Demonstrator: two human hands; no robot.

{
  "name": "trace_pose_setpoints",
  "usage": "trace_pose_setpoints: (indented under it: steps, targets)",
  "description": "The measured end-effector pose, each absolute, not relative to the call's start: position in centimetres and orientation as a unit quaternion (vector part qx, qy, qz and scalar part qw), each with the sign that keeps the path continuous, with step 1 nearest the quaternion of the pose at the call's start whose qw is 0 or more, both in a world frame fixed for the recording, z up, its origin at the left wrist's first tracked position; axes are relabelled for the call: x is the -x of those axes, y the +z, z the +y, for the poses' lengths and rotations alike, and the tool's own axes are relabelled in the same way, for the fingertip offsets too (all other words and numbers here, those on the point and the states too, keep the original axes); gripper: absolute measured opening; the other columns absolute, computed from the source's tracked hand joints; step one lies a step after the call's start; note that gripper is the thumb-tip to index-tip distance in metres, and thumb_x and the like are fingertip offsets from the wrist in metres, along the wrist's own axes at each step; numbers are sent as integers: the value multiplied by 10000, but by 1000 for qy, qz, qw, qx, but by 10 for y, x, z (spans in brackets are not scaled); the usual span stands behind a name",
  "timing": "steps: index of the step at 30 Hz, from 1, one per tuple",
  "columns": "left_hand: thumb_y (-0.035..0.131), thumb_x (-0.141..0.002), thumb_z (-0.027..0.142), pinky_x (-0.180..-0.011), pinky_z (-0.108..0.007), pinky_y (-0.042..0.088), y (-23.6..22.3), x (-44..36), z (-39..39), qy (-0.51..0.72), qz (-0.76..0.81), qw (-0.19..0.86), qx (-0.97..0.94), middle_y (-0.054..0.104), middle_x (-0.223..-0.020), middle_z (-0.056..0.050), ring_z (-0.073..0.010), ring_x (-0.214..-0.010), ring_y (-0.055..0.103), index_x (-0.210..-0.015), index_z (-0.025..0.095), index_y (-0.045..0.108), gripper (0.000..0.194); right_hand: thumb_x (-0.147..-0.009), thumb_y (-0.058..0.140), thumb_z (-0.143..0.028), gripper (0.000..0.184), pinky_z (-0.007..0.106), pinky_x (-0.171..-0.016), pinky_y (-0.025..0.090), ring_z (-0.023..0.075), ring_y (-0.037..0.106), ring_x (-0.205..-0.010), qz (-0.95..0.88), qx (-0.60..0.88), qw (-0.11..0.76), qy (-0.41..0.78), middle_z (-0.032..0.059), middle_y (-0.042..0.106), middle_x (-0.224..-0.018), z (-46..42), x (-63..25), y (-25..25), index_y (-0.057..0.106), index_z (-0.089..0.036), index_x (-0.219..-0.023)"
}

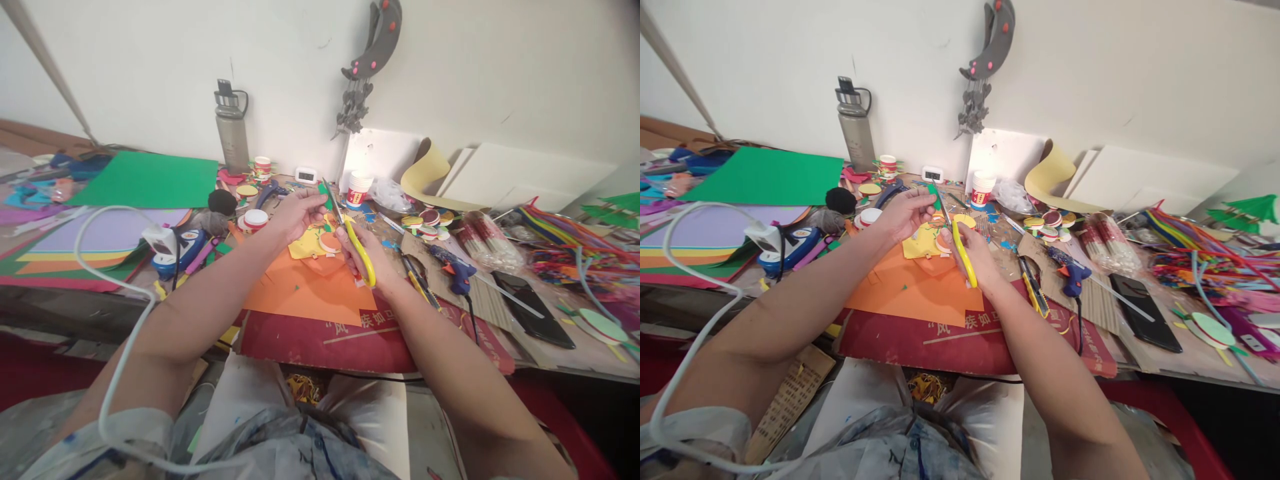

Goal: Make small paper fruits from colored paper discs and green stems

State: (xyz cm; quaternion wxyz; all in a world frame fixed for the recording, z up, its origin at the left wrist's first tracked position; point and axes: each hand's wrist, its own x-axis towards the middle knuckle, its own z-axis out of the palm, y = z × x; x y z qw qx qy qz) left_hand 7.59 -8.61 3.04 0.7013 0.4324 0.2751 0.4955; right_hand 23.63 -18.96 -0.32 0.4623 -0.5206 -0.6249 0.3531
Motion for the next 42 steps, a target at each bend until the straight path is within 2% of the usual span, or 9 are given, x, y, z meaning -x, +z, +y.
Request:
trace_pose_setpoints:
  steps: [5, 12, 18, 24, 30, 34, 42]
  targets:
    - [825, -878, 5, -506, -135, 452, 34, -75, -89, 494, 279, 701, -432, 633, -584, 49, -30, -507, 598, -713, 135, 631, 287, -894, 647, -896, 655, 243, -437, 310, 104, 409, -523, -633, 519, 461, 342, -54, 444, -633, -190, -237, -2, 509, -255, -868]
    - [665, -965, -39, -505, -143, 444, 39, -75, -93, 492, 286, 698, -435, 607, -559, 41, -28, -480, 577, -692, 123, 622, 321, -892, 636, -899, 654, 238, -447, 285, 101, 369, -557, -645, 512, 460, 332, -50, 412, -699, -185, -239, -6, 542, -251, -893]
    - [809, -885, 2, -494, -145, 427, 36, -74, -89, 490, 279, 698, -441, 593, -558, 56, -28, -488, 571, -695, 135, 603, 310, -896, 642, -886, 640, 239, -452, 289, 104, 363, -561, -647, 512, 460, 330, -47, 410, -723, -186, -239, -7, 561, -252, -917]
    - [832, -862, 3, -492, -149, 416, 36, -74, -89, 486, 279, 701, -441, 586, -568, 59, -24, -484, 559, -702, 135, 600, 310, -917, 631, -867, 619, 241, -448, 292, 105, 363, -553, -638, 510, 469, 336, -40, 433, -718, -186, -238, -12, 569, -251, -906]
    - [775, -908, -8, -499, -151, 421, 36, -73, -90, 486, 268, 703, -445, 579, -564, 54, -28, -493, 565, -693, 137, 594, 316, -939, 626, -830, 584, 248, -459, 325, 111, 389, -544, -643, 518, 459, 327, -40, 467, -704, -186, -238, -11, 596, -247, -954]
    - [800, -893, -3, -504, -147, 424, 35, -73, -90, 485, 272, 704, -442, 582, -567, 59, -27, -498, 571, -706, 138, 597, 310, -946, 619, -823, 575, 254, -464, 338, 120, 399, -526, -642, 526, 455, 321, -51, 460, -650, -188, -237, -9, 594, -249, -958]
    - [769, -891, -21, -509, -149, 442, 34, -73, -88, 486, 258, 711, -438, 604, -586, 56, -34, -508, 589, -741, 136, 619, 264, -933, 625, -852, 604, 243, -423, 295, 113, 403, -487, -641, 527, 465, 308, -50, 454, -605, -188, -235, -10, 502, -268, -842]
